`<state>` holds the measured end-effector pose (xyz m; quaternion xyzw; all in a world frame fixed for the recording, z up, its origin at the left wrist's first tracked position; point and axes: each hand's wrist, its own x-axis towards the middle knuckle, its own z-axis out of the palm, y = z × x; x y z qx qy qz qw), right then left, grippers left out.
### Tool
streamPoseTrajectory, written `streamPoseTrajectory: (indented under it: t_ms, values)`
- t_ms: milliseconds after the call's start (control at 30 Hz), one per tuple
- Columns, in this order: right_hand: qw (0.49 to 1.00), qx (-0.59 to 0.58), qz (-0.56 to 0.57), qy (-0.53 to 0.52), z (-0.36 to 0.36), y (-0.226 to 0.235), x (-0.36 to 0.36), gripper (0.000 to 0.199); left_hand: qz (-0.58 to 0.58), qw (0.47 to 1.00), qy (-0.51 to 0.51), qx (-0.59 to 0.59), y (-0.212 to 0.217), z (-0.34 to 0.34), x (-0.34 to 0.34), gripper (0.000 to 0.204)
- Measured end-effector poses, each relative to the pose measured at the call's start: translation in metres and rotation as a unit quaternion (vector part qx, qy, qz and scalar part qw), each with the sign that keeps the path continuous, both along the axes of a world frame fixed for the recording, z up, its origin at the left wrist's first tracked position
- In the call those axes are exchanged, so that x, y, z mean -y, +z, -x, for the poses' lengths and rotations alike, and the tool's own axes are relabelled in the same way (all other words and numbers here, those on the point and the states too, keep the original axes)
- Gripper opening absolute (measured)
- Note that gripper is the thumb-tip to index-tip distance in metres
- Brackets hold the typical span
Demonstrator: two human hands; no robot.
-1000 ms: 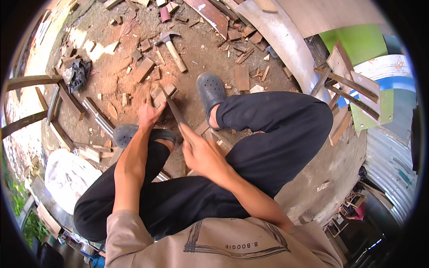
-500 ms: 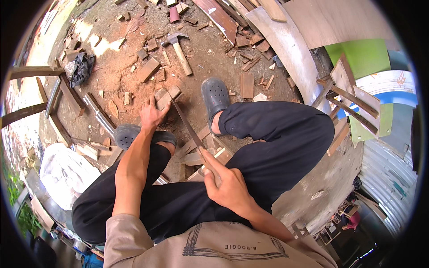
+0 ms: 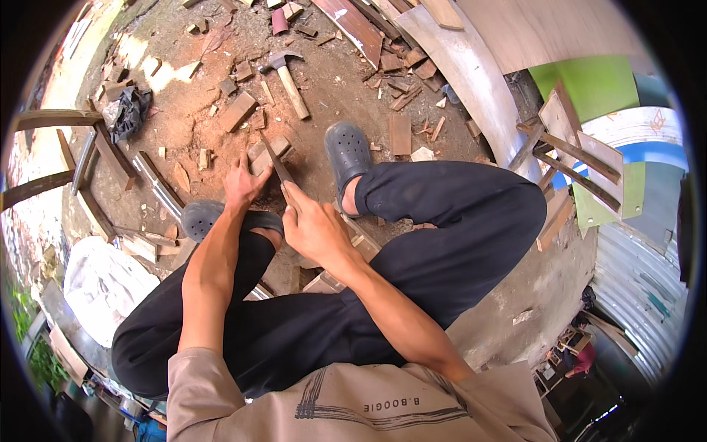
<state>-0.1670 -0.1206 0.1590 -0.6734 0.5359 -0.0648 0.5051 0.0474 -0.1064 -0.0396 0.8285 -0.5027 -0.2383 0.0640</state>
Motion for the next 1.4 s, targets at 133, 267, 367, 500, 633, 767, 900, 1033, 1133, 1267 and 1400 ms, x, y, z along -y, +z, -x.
streamPoseTrajectory:
  t_ms: [133,267,367,500,633,767,900,1033,1133,1267,1400]
  values:
    - [0.998,0.058,-0.006,0.007,0.066,0.096,-0.040,0.055,-0.007,1.000,0.005,0.007,-0.005,-0.008,-0.010,0.094]
    - [0.998,-0.015,-0.055,0.013,0.031,0.078,-0.007,0.050,-0.030,0.999,0.017,-0.019,0.000,-0.006,-0.007,0.095]
    - [0.999,0.029,0.019,-0.017,0.005,0.011,-0.007,0.047,-0.037,0.999,0.004,-0.022,0.003,-0.004,-0.007,0.095]
    - [0.997,0.063,-0.010,-0.031,0.057,0.091,-0.033,0.048,-0.042,0.999,0.020,-0.013,0.007,-0.005,-0.009,0.094]
    - [0.999,0.005,-0.040,-0.008,0.021,0.042,-0.006,0.050,-0.043,0.999,0.003,-0.002,0.008,0.001,-0.005,0.094]
    - [0.998,0.055,0.003,-0.027,0.032,0.048,-0.029,0.050,-0.027,1.000,0.003,0.007,-0.003,-0.007,-0.020,0.093]
    - [0.998,0.058,-0.018,-0.027,0.065,0.099,-0.037,0.049,-0.013,1.000,0.021,0.004,0.001,-0.007,-0.010,0.093]
    - [0.999,-0.004,-0.037,0.012,0.013,0.021,0.002,0.050,-0.005,1.000,0.004,-0.011,0.006,-0.003,-0.005,0.093]
    - [1.000,0.000,-0.029,0.009,0.034,0.062,-0.025,0.050,-0.016,1.000,0.004,0.001,0.000,-0.006,-0.009,0.093]
    - [0.999,0.041,-0.025,-0.009,0.054,0.074,-0.030,0.050,-0.029,0.999,0.020,0.002,0.004,-0.005,-0.006,0.093]
    - [1.000,-0.006,-0.002,-0.002,0.004,0.004,0.003,0.049,-0.023,0.999,0.012,-0.020,0.004,0.003,-0.003,0.093]
